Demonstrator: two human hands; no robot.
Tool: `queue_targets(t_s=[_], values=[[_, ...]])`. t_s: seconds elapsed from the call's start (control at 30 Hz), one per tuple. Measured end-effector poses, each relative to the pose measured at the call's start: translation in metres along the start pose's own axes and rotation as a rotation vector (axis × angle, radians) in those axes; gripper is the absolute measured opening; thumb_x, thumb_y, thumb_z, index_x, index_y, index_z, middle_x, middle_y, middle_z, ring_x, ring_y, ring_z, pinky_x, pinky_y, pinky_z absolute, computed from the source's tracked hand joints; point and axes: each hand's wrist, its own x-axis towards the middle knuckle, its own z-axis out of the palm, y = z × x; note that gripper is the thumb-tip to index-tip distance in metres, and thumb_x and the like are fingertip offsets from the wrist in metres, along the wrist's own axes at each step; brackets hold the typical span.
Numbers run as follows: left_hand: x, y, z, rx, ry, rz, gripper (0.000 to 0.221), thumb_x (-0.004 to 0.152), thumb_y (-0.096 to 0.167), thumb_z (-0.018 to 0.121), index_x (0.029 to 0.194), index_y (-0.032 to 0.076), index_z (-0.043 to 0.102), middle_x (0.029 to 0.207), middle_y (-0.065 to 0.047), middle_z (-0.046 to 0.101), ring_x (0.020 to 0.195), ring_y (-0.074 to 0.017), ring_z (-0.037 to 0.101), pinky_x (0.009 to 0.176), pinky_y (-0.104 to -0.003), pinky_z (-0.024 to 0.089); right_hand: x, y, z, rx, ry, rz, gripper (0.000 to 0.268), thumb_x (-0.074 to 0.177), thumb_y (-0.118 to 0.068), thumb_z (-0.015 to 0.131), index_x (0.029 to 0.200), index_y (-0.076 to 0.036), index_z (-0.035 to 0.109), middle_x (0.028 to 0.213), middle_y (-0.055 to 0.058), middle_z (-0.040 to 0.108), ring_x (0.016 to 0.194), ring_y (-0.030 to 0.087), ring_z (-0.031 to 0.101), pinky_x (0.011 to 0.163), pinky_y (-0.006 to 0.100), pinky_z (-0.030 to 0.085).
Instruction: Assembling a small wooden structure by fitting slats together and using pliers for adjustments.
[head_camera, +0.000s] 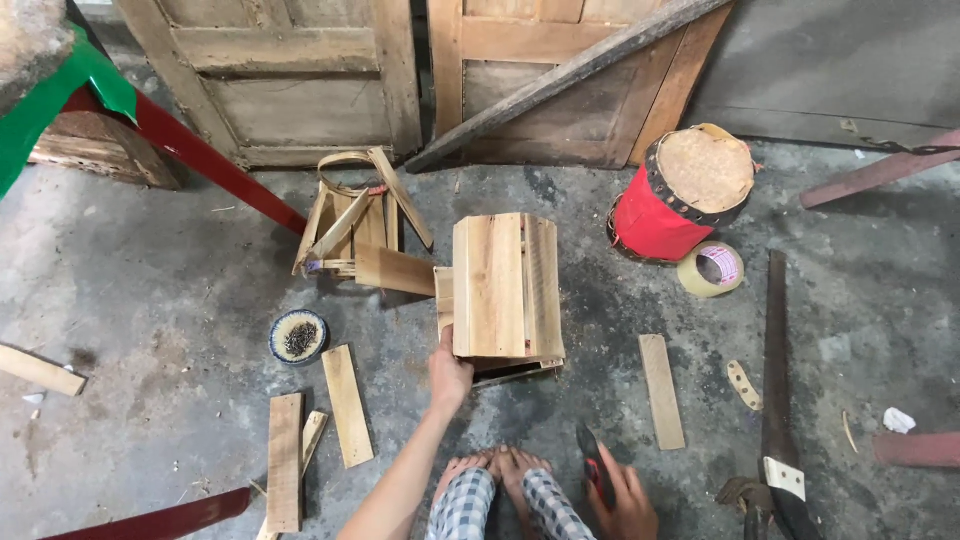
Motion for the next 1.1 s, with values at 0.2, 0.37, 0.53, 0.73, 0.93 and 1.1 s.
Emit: queue_targets(t_s=[0.2,0.37,0.53,0.73,0.93,1.1], values=[[0.005,0.001,0.000,-0.021,-0.050,-0.115,0.070,0.069,-0.021,0.053,0.134,0.005,0.057,0.117,-0.021,0.073,0.106,-0.0391,0.071,0.097,-0.044,0.058,-0.032,0.111,0.079,-0.448,-0.142,-0.044,0.085,0.073,-0.061,0.071,0.150,-0.041,0.042,0.115,0.008,0.055,0.092,0.030,0.061,0.075,0.042,0.058],[0.009,-0.012,0.006,-0.043,-0.040,-0.092,0.065,0.070,-0.015,0.053,0.130,0.007,0.060,0.117,-0.018,0.073,0.107,-0.0365,0.071,0.094,-0.042,0.057,0.118,-0.066,-0.065,0.223,-0.394,0.317,0.065,0.093,-0.044,0.057,0.153,-0.025,0.043,0.145,0.009,0.053,0.131,0.026,0.053,0.107,0.045,0.049],[0.001,0.020,-0.010,-0.061,-0.152,-0.210,0.064,0.078,-0.007,0.057,0.139,0.011,0.060,0.126,-0.024,0.069,0.127,-0.0440,0.061,0.108,-0.052,0.051,0.236,-0.201,-0.149,0.899,-0.359,0.401,0.068,0.104,-0.044,0.047,0.159,-0.004,0.034,0.159,0.034,0.032,0.148,0.050,0.030,0.119,0.061,0.030],[-0.001,0.035,-0.008,-0.171,-0.178,-0.268,0.062,0.080,-0.006,0.056,0.138,0.015,0.060,0.124,-0.020,0.069,0.126,-0.0395,0.062,0.106,-0.049,0.052,0.282,-0.202,-0.103,1.114,-0.497,0.604,0.082,0.098,-0.059,0.057,0.163,-0.016,0.030,0.165,0.024,0.027,0.151,0.045,0.028,0.119,0.061,0.029],[-0.005,0.007,0.016,-0.365,-0.129,-0.158,0.078,0.072,-0.017,0.059,0.145,0.010,0.051,0.140,-0.011,0.060,0.131,-0.0270,0.058,0.114,-0.038,0.048,0.284,-0.190,-0.091,1.078,-0.461,0.612,0.075,0.090,-0.057,0.046,0.152,-0.016,0.045,0.161,0.011,0.044,0.148,0.027,0.040,0.117,0.045,0.034],[-0.007,0.001,0.019,-0.362,-0.154,-0.238,0.079,0.071,-0.015,0.069,0.144,0.010,0.051,0.137,-0.012,0.065,0.125,-0.0266,0.065,0.107,-0.035,0.053,0.279,-0.202,-0.108,1.029,-0.417,0.459,0.084,0.089,-0.058,0.042,0.160,-0.016,0.026,0.165,0.009,0.032,0.152,0.026,0.031,0.121,0.045,0.029]])
